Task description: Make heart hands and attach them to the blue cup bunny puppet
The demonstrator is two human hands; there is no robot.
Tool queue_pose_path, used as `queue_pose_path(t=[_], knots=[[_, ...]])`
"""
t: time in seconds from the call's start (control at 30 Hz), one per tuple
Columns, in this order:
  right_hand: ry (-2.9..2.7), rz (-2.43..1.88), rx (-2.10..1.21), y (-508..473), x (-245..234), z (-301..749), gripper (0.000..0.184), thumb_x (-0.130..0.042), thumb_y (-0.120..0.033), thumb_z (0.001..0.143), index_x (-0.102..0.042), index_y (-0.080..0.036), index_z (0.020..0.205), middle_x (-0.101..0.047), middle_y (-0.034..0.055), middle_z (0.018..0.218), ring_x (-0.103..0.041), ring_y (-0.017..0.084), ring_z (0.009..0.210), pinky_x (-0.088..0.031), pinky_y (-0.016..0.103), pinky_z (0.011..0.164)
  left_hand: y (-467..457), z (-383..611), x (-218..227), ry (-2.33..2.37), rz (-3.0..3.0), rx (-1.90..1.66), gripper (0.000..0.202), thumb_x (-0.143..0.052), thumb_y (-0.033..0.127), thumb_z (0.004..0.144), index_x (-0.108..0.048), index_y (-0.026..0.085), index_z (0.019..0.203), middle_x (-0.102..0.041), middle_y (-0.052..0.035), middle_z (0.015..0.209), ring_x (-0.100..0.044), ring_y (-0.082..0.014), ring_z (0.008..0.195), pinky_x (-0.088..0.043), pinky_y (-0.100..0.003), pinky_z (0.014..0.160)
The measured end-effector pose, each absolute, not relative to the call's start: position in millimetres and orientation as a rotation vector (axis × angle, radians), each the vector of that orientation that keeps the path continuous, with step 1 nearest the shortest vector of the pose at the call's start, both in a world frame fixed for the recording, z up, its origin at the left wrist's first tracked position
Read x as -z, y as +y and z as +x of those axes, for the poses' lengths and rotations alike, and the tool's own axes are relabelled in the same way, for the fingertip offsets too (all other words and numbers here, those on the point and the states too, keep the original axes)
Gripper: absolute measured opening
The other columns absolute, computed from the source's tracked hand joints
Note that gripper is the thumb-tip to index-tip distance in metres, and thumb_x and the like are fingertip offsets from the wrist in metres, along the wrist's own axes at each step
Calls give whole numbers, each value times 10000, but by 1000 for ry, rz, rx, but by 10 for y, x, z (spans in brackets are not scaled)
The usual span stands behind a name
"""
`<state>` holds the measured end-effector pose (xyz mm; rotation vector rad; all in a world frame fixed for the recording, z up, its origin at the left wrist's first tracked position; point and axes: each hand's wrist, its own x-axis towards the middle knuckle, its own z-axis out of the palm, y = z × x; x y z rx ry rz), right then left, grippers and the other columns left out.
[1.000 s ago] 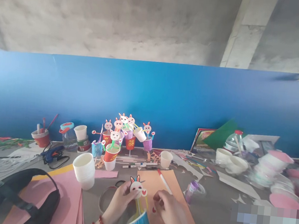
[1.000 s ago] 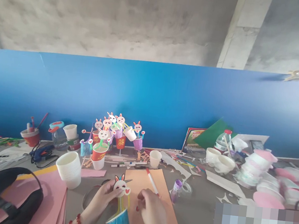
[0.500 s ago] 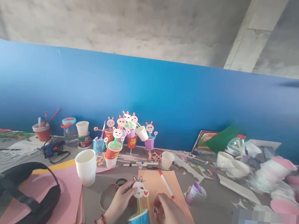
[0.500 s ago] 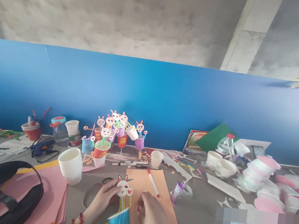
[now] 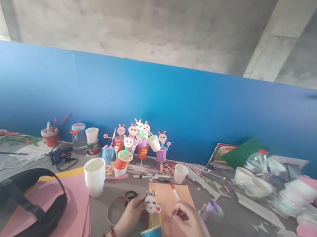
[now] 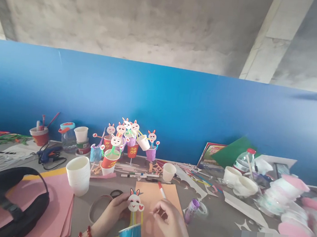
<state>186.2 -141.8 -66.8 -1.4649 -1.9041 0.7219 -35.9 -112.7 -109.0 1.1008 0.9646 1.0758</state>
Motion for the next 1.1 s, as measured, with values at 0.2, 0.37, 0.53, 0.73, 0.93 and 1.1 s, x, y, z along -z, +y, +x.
queue_pose_path(t=[0.2, 0.37, 0.53, 0.73, 0.93, 1.1], knots=[[-1889, -1415, -666, -1470, 829, 1908, 155, -507, -171, 804, -650, -223, 773, -637, 15, 825, -645, 174, 746, -486, 232, 656, -1139, -363, 1020, 1031, 1193, -1148, 516, -661, 386, 707, -651, 164, 1173, -700, -144, 1257, -604, -325, 1216, -450, -406, 1044], [-1800, -1428, -692, -1525, 963, 1942, 173, -527, -233, 856, -684, -233, 782, -723, 37, 840, -691, 205, 803, -520, 245, 725, -1142, -441, 989, 1159, 1325, -1120, 554, -603, 391, 752, -621, 139, 1245, -598, -175, 1416, -500, -348, 1348, -366, -459, 1137], [-1638, -1393, -794, -1566, 943, 1946, 186, -617, -361, 844, -717, -222, 771, -776, 50, 808, -725, 237, 783, -551, 261, 720, -1106, -627, 842, 1292, 1549, -1107, 441, -435, 373, 882, -606, 173, 1236, -630, -141, 1376, -557, -277, 1299, -461, -386, 1050], [-1600, -1410, -864, -1597, 886, 1925, 379, -574, -544, 877, -763, -216, 859, -793, 73, 911, -725, 246, 833, -561, 268, 713, -1104, -872, 653, 1653, 1939, -913, 270, -436, 211, 874, -678, 175, 986, -689, -157, 1146, -582, -333, 1153, -407, -470, 1001], [-1654, -1441, -821, -1532, 962, 1955, 274, -576, -437, 871, -683, -203, 775, -749, 29, 763, -685, 196, 708, -511, 253, 663, -1138, -848, 658, 1850, 2157, -559, 229, -543, 127, 796, -712, 163, 946, -715, -139, 1057, -616, -349, 1049, -414, -460, 913], [-1628, -1476, -864, -1549, 976, 2025, 185, -569, -388, 810, -620, -214, 849, -740, 30, 759, -690, 209, 713, -498, 269, 655, -1228, -896, 490, 1822, 2226, -410, 206, -532, 177, 830, -684, 174, 969, -706, -103, 1064, -639, -279, 1010, -462, -341, 812]])
